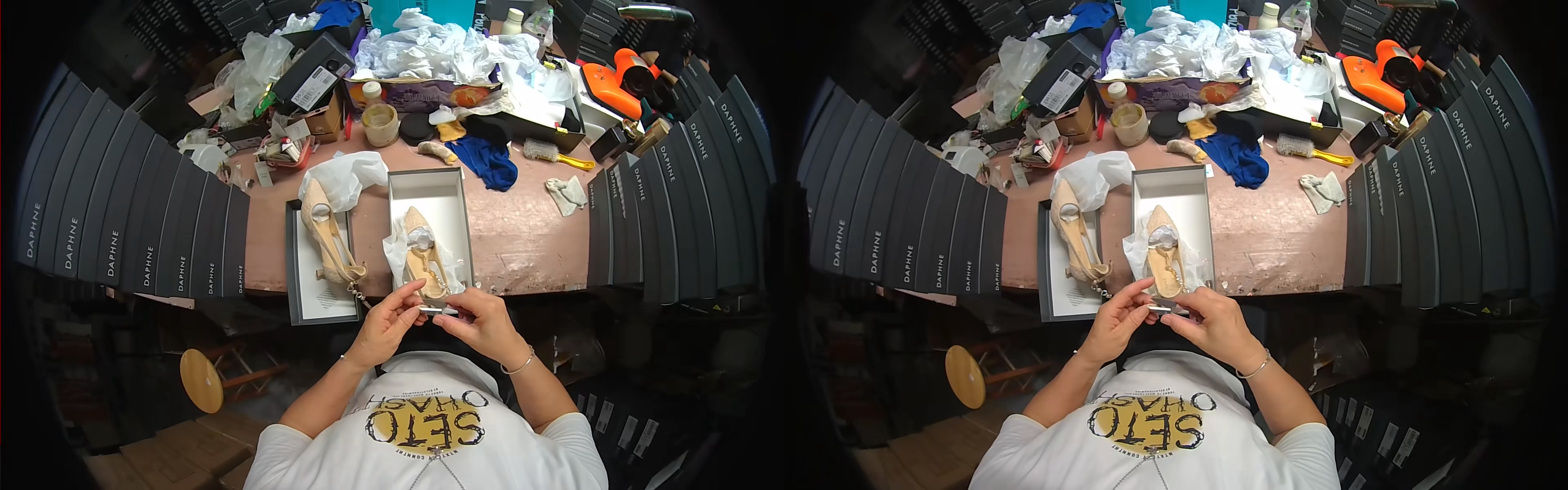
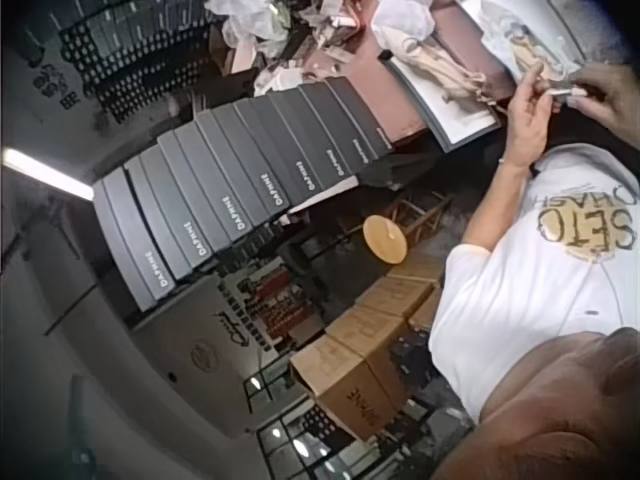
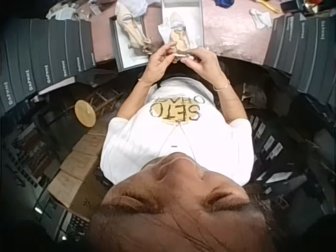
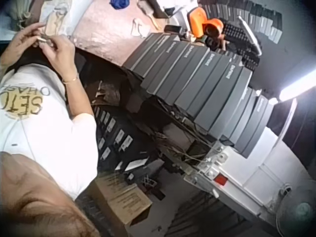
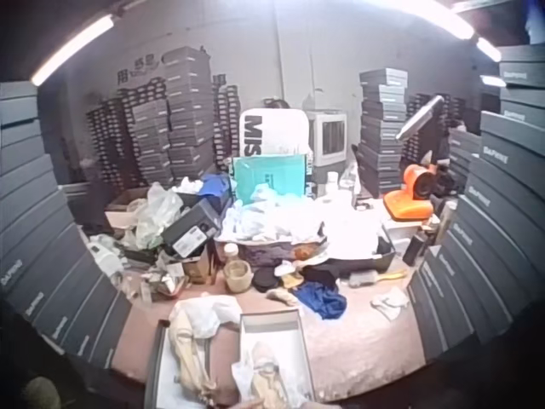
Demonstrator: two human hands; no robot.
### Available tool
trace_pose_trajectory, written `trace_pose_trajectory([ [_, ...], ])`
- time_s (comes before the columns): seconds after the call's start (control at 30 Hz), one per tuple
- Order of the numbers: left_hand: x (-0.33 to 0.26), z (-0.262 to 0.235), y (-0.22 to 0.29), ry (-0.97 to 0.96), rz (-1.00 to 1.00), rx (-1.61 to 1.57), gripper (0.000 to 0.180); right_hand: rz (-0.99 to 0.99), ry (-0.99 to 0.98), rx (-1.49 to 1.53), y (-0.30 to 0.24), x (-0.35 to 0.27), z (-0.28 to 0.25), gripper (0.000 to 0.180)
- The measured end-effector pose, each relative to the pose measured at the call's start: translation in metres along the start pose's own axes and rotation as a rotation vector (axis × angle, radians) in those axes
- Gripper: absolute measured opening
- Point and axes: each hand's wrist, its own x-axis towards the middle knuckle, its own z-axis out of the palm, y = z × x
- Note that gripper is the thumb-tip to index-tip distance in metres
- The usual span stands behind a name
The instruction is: The person is inspecting and packing a pair of high-heeled shoes into a branded box with tissue paper.
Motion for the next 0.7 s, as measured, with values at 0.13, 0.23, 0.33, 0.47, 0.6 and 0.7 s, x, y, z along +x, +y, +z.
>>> trace_pose_trajectory([
  [0.13, -0.001, -0.002, -0.003, -0.040, -0.001, -0.027, 0.046, -0.021, -0.056, -0.010, 0.003, 0.003, -0.001, 0.028],
  [0.23, -0.002, -0.004, -0.003, -0.050, 0.003, -0.045, 0.047, -0.020, -0.085, -0.001, 0.003, 0.003, -0.003, 0.026],
  [0.33, -0.002, -0.006, -0.003, -0.066, -0.015, -0.036, 0.048, -0.022, -0.108, -0.015, 0.004, 0.003, -0.005, 0.026],
  [0.47, -0.001, -0.007, -0.001, -0.082, -0.018, -0.042, 0.047, -0.048, -0.137, -0.044, 0.003, 0.005, -0.008, 0.025],
  [0.6, -0.002, -0.007, 0.000, -0.085, -0.018, -0.036, 0.048, -0.088, -0.162, -0.068, 0.002, 0.009, -0.010, 0.024],
  [0.7, -0.002, -0.008, 0.000, -0.090, -0.029, -0.040, 0.048, -0.119, -0.162, -0.096, 0.003, 0.009, -0.010, 0.024],
])
